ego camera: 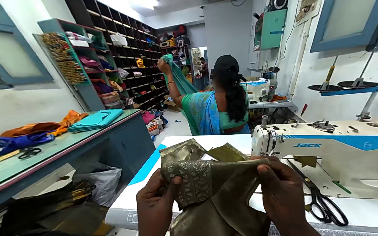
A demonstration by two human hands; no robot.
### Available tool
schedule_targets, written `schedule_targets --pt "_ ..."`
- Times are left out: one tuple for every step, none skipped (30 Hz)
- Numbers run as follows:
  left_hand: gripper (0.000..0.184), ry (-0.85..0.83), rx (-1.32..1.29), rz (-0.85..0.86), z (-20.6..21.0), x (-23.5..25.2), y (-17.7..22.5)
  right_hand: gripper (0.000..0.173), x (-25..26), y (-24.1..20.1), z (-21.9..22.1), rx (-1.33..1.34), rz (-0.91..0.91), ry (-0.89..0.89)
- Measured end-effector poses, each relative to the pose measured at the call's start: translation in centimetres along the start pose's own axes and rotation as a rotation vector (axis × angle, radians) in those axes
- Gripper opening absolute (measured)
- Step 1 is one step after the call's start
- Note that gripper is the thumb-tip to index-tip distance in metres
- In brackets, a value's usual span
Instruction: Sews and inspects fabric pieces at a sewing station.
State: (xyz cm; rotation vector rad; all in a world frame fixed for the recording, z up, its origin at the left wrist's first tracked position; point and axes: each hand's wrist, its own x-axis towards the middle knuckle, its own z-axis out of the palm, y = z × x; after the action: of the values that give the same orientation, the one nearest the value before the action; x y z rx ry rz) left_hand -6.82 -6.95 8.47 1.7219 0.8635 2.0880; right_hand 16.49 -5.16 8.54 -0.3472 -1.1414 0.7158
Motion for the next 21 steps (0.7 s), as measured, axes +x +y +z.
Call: schedule_targets --pt "0.014 -0.017 -0.012 0.028 -0.2 -0.1 0.9 0.010 -0.2 -0.8 0.0 -0.024 -0.086 -0.047" --pt "0.016 -0.042 -0.027 0.063 -0.4 -0.1 1.8 0.010 -0.4 -1.8 0.1 -0.056 -0.162 -0.082" --pt "0.017 -0.069 -0.042 0.098 -0.7 -0.2 2.7 0.011 -0.7 -2.9 0.2 -0.077 -0.223 -0.108" --pt "0.019 -0.093 -0.060 0.128 -0.8 -0.3 3.5 0.010 -1.0 -4.0 0.3 -0.096 -0.263 -0.126" --pt "0.020 -0.110 -0.069 0.146 -0.9 -0.4 4.2 0.010 -1.3 -5.0 0.4 -0.126 -0.283 -0.141" --pt "0.021 -0.119 -0.069 0.153 -0.9 -0.4 4.6 0.010 -1.5 -5.7 0.5 -0.143 -0.298 -0.154" --pt "0.021 -0.113 -0.061 0.144 -0.8 -0.4 4.7 0.011 -1.6 -6.0 0.5 -0.166 -0.305 -0.156" --pt "0.020 -0.090 -0.046 0.117 -0.6 -0.4 4.5 0.012 -1.6 -5.8 0.7 -0.196 -0.297 -0.129" --pt "0.017 -0.062 -0.029 0.068 -0.5 -0.3 4.0 0.012 -1.5 -5.3 0.9 -0.244 -0.274 -0.082" --pt "0.014 -0.036 -0.035 0.001 -0.4 -0.3 3.3 0.010 -1.3 -4.4 1.1 -0.283 -0.228 -0.032" --pt "0.013 -0.010 -0.059 -0.074 -0.3 -0.2 2.5 0.009 -1.1 -3.4 1.1 -0.311 -0.157 0.007" --pt "0.014 0.013 -0.088 -0.141 -0.2 -0.1 1.9 0.009 -0.8 -2.4 1.1 -0.306 -0.074 0.033" --pt "0.015 0.026 -0.120 -0.188 -0.1 0.0 1.3 0.010 -0.6 -1.6 0.9 -0.287 0.001 0.050" --pt "0.014 0.035 -0.141 -0.219 -0.1 0.0 0.8 0.013 -0.5 -1.0 0.7 -0.257 0.068 0.051" --pt "0.013 0.038 -0.149 -0.236 0.0 0.0 0.4 0.016 -0.3 -0.6 0.5 -0.230 0.127 0.057" --pt "0.012 0.036 -0.152 -0.243 0.1 -0.1 0.1 0.015 -0.2 -0.4 0.4 -0.194 0.173 0.079" --pt "0.010 0.034 -0.161 -0.244 0.1 -0.1 -0.1 0.013 -0.1 -0.3 0.4 -0.160 0.197 0.105" --pt "0.010 0.035 -0.173 -0.244 0.3 -0.1 -0.3 0.011 0.0 -0.2 0.4 -0.135 0.204 0.125" --pt "0.012 0.037 -0.183 -0.243 0.4 -0.2 -0.4 0.010 0.0 -0.1 0.5 -0.119 0.196 0.140" --pt "0.015 0.044 -0.197 -0.246 0.5 -0.2 -0.6 0.008 0.0 0.0 0.5 -0.108 0.179 0.149" --pt "0.016 0.053 -0.208 -0.251 0.6 -0.2 -0.7 0.007 0.1 0.1 0.4 -0.102 0.159 0.152"
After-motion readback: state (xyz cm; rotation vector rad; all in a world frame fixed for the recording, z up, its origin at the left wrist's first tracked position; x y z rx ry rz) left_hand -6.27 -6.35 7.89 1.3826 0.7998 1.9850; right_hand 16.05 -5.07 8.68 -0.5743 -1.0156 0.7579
